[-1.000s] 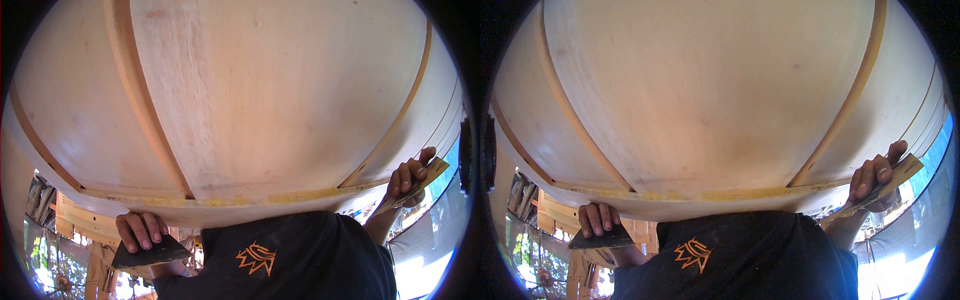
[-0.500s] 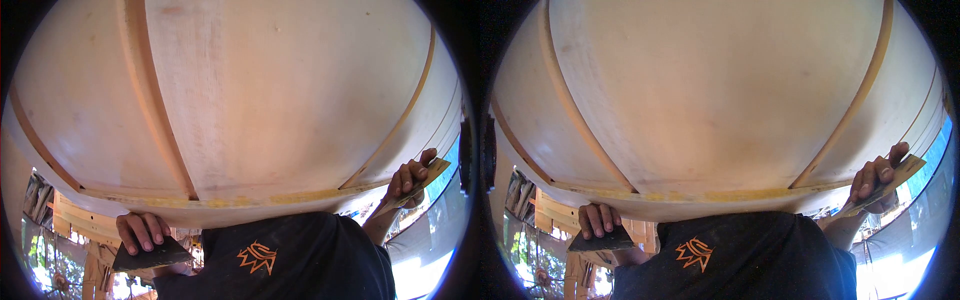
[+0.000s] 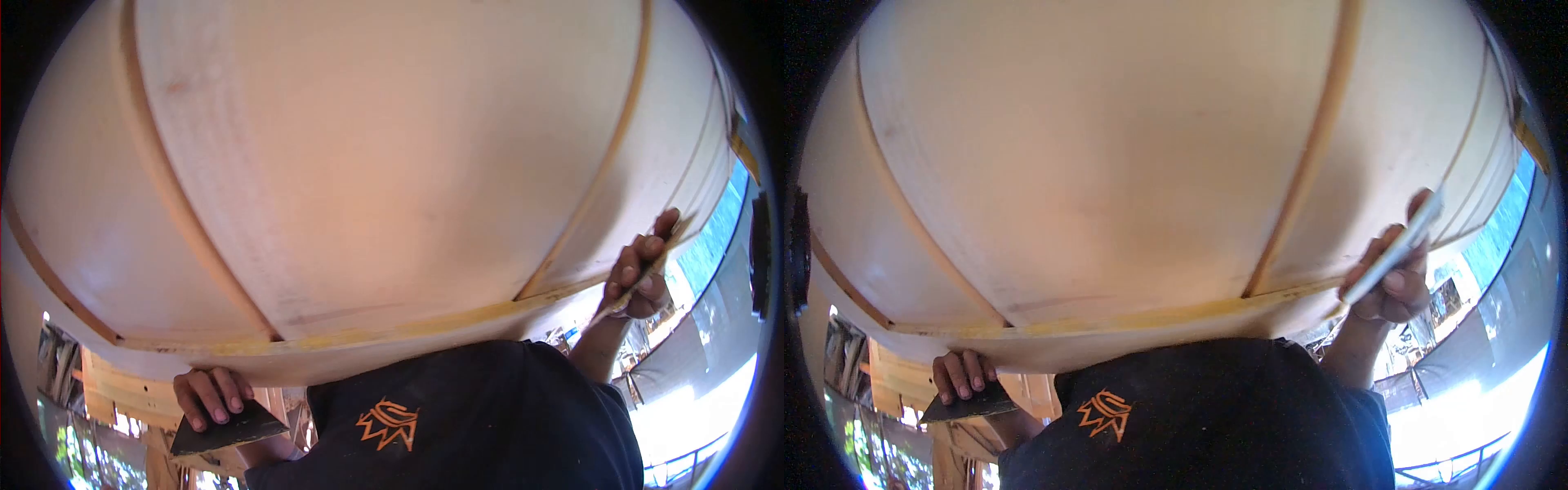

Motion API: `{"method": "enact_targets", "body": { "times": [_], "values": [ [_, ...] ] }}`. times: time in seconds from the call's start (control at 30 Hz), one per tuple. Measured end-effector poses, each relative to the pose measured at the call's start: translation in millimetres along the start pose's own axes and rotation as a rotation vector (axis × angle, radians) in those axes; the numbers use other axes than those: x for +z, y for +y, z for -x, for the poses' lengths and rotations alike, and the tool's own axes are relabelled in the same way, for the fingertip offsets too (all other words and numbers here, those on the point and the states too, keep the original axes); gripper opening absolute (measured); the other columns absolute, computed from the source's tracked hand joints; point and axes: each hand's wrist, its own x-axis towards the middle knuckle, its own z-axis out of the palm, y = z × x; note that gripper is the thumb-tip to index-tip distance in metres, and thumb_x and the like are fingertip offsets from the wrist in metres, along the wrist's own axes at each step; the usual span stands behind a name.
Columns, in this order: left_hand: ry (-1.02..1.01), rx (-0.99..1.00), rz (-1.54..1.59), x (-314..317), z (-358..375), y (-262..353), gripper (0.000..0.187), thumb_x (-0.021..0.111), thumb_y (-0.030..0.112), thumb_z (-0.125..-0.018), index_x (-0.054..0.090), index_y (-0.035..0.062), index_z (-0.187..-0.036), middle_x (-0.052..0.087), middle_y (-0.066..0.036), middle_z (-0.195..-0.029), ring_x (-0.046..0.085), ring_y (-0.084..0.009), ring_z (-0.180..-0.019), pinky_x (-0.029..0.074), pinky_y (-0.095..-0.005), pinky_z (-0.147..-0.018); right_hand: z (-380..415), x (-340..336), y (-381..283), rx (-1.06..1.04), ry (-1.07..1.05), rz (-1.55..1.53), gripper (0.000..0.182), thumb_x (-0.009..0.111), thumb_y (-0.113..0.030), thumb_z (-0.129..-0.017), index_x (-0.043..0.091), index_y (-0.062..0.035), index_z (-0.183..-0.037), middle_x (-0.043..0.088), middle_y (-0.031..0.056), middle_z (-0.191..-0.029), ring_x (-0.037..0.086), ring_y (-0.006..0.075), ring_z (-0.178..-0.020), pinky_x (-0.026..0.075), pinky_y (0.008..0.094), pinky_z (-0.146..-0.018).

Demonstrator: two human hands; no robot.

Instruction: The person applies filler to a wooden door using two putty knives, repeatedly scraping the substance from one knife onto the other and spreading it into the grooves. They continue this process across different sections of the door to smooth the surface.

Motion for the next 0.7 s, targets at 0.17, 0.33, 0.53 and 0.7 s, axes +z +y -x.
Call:
{"method": "enact_targets", "body": {
  "times": [0.17, 0.33, 0.53, 0.7],
  "values": [
    [0.108, -0.003, -0.027, 9.5, -0.1, 0.7, 0.012, 0.057, 0.019, -0.088, 0.06, 0.0081, -0.085, 0.059, -0.013, -0.085, 0.058, -0.0294, -0.085, 0.049, -0.0473, -0.081, -1.8, 11.5, -1.4, -0.05, 0.116, -0.074, 0.087, 0.036, 0.019, -0.071, 0.002, -0.0123, -0.145, 0.037, 0.0243, -0.136, 0.05, 0.043, -0.109, 0.049, 0.0556, -0.086],
    [0.143, -0.043, -0.094, 8.5, 8.6, 2.5, 0.009, 0.065, 0.017, -0.082, 0.061, 0.0152, -0.089, 0.051, -0.003, -0.08, 0.054, -0.0207, -0.079, 0.048, -0.0392, -0.074, 7.9, -7.5, -30.2, -0.161, -0.036, -0.14, 0.084, 0.036, 0.014, -0.071, 0.0, -0.0062, -0.144, 0.023, 0.027, -0.142, 0.032, 0.0444, -0.128, 0.031, 0.058, -0.103],
    [0.197, 0.022, -0.224, 6.8, 20.7, 6.1, 0.022, 0.065, 0.013, -0.081, 0.06, 0.013, -0.102, 0.051, -0.008, -0.086, 0.052, -0.0235, -0.08, 0.052, -0.0386, -0.067, 26.5, -5.5, -22.1, -0.261, 0.105, -0.09, 0.074, 0.036, 0.013, -0.071, 0.013, 0.0044, -0.14, 0.031, 0.0279, -0.138, 0.034, 0.0424, -0.127, 0.03, 0.0545, -0.106],
    [0.161, 0.006, -0.144, 36.5, 14.3, -3.4, 0.058, 0.063, 0.0, -0.072, 0.047, 0.0121, -0.127, 0.043, -0.008, -0.095, 0.044, -0.0204, -0.078, 0.05, -0.0376, -0.068, 28.0, 20.8, 8.9, -0.143, 0.17, -0.09, 0.07, 0.046, 0.01, -0.069, 0.023, 0.0082, -0.134, 0.044, 0.0246, -0.128, 0.05, 0.036, -0.115, 0.044, 0.0463, -0.097]
  ]
}}
